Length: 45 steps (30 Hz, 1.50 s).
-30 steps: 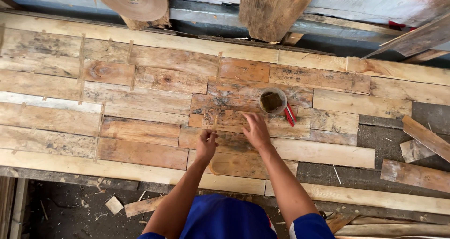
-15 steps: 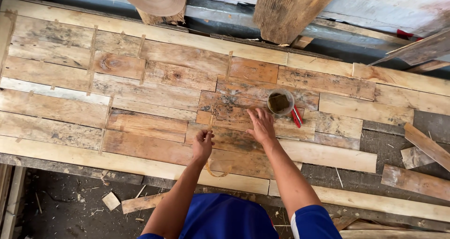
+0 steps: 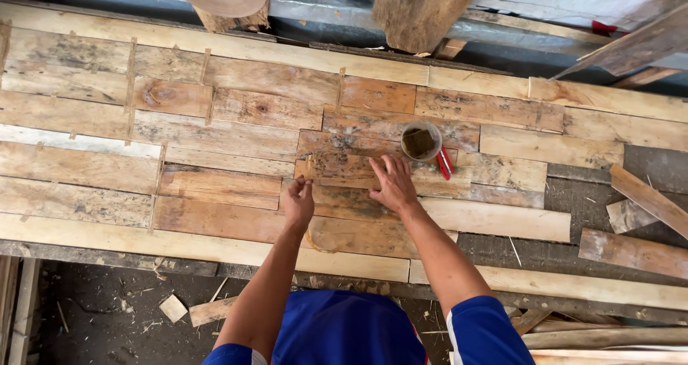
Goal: Applying thin wood veneer or adhesive strips to a wooden surface and trimming them with a utility knife.
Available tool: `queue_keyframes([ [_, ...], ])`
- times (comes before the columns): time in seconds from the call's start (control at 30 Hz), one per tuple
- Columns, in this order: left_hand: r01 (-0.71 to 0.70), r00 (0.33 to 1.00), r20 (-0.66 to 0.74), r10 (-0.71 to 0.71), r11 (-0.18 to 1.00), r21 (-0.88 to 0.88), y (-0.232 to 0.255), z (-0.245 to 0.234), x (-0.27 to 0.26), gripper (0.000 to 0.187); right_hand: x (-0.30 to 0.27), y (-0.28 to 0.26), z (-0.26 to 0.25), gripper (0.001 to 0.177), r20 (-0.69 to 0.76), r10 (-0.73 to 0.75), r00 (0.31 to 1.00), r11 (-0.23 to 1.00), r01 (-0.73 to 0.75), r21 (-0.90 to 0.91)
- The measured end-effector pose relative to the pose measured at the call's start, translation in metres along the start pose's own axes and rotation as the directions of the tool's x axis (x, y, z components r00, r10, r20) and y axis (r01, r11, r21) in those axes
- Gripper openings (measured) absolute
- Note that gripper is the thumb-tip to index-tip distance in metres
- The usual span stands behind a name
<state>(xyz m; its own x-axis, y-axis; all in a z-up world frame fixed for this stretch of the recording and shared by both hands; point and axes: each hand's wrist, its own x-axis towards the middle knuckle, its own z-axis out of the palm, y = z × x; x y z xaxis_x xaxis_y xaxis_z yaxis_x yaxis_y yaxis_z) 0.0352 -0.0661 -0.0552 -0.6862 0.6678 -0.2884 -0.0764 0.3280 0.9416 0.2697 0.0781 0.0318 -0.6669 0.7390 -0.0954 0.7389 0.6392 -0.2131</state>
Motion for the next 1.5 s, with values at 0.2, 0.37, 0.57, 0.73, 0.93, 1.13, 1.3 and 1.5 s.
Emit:
queue_keyframes([
  [0.2, 0.048, 0.989, 0.140, -0.037, 0.996, -0.080, 0.012, -0.007, 0.009, 0.024, -0.009, -0.008, -0.009, 0.091, 0.014, -0.041, 0.999, 0.999, 0.040, 0.025],
  [0.37, 0.051, 0.979, 0.195, -0.054, 0.999, 0.017, 0.013, -0.009, 0.023, 0.020, -0.015, -0.017, -0.022, 0.090, 0.011, -0.033, 0.999, 0.996, 0.032, 0.089],
  [0.57, 0.174, 0.946, 0.299, -0.128, 0.976, -0.133, 0.029, -0.010, 0.027, 0.019, -0.020, -0.027, -0.032, 0.092, 0.102, 0.017, 0.995, 0.993, -0.029, 0.115],
  [0.73, 0.239, 0.918, 0.323, -0.229, 0.971, 0.008, 0.031, -0.009, 0.014, 0.018, -0.036, -0.028, -0.029, 0.091, 0.139, 0.075, 0.987, 0.989, -0.092, 0.119],
  [0.93, 0.143, 0.924, 0.367, -0.104, 0.986, -0.081, -0.001, 0.009, -0.002, 0.019, -0.060, -0.017, -0.024, 0.092, 0.116, 0.104, 0.988, 0.988, -0.116, 0.102],
  [1.13, 0.122, 0.921, 0.371, -0.117, 0.992, 0.009, 0.006, 0.046, -0.035, 0.021, -0.095, 0.022, -0.027, 0.092, 0.073, 0.121, 0.990, 0.982, -0.130, 0.134],
  [1.3, 0.113, 0.921, 0.369, -0.127, 0.992, 0.060, 0.012, 0.106, -0.070, 0.024, -0.128, 0.084, -0.035, 0.090, 0.012, 0.110, 0.994, 0.983, -0.110, 0.146],
  [1.5, -0.015, 0.968, 0.250, -0.012, 0.994, 0.106, 0.033, 0.189, -0.134, 0.021, -0.175, 0.182, -0.031, 0.089, -0.025, 0.058, 0.998, 0.989, -0.054, 0.138],
])
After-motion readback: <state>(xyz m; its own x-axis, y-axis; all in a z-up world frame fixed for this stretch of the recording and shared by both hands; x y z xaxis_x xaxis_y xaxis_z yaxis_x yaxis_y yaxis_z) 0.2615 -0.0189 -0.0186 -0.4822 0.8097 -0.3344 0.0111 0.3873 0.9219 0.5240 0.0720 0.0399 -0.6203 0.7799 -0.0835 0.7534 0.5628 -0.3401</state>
